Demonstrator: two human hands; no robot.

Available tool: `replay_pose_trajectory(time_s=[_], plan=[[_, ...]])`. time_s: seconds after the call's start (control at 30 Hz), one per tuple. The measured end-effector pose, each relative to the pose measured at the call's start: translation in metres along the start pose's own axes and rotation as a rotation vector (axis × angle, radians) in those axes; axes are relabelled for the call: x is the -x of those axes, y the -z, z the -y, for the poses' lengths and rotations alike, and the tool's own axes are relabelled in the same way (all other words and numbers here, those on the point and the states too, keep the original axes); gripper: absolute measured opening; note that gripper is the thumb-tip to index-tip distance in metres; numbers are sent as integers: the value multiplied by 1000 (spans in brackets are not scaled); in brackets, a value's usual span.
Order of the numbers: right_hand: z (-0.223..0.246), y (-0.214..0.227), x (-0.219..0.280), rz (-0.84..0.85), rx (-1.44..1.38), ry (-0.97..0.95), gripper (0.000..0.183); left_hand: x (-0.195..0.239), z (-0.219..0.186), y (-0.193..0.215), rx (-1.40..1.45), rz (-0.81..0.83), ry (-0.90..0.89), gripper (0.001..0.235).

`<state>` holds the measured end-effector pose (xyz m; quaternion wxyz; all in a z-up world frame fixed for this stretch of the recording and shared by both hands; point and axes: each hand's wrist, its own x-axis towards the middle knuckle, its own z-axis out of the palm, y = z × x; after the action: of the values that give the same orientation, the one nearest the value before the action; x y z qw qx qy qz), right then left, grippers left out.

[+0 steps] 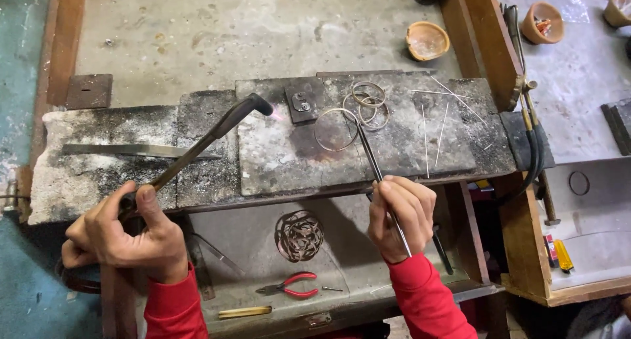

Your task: The person uses a handheld torch to heat a metal ring held with tweezers on a workbench. The ring is repeatedly heated until it glows orange, then briefly set down before being reheated. The process is repeated several times on the same ring.

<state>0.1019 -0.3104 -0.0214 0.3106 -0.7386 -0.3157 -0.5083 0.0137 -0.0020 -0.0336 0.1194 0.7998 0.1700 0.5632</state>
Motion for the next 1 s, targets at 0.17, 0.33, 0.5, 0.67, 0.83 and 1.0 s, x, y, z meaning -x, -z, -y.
replay_pose_trajectory(time_s=[0.17,0.33,0.5,0.67,0.83,1.0], plan=[[4,6,5,5,-111,-103,16,0,0,1,-70,11,4,46],[25,29,5,302,-752,-227,25,-4,2,3,-43,-13,-22,47],[22,33,45,665,-460,-190,10,-1,3,2,-59,6,4,46],[17,35,39,653,-446,-223,7,0,3,5,-50,34,-20,45],[-18,50,0,435,-493,-175,10,2,3,5,-96,55,-32,50],[-61,24,-56,292,-129,-463,14,5,8,4,-106,22,-24,49]])
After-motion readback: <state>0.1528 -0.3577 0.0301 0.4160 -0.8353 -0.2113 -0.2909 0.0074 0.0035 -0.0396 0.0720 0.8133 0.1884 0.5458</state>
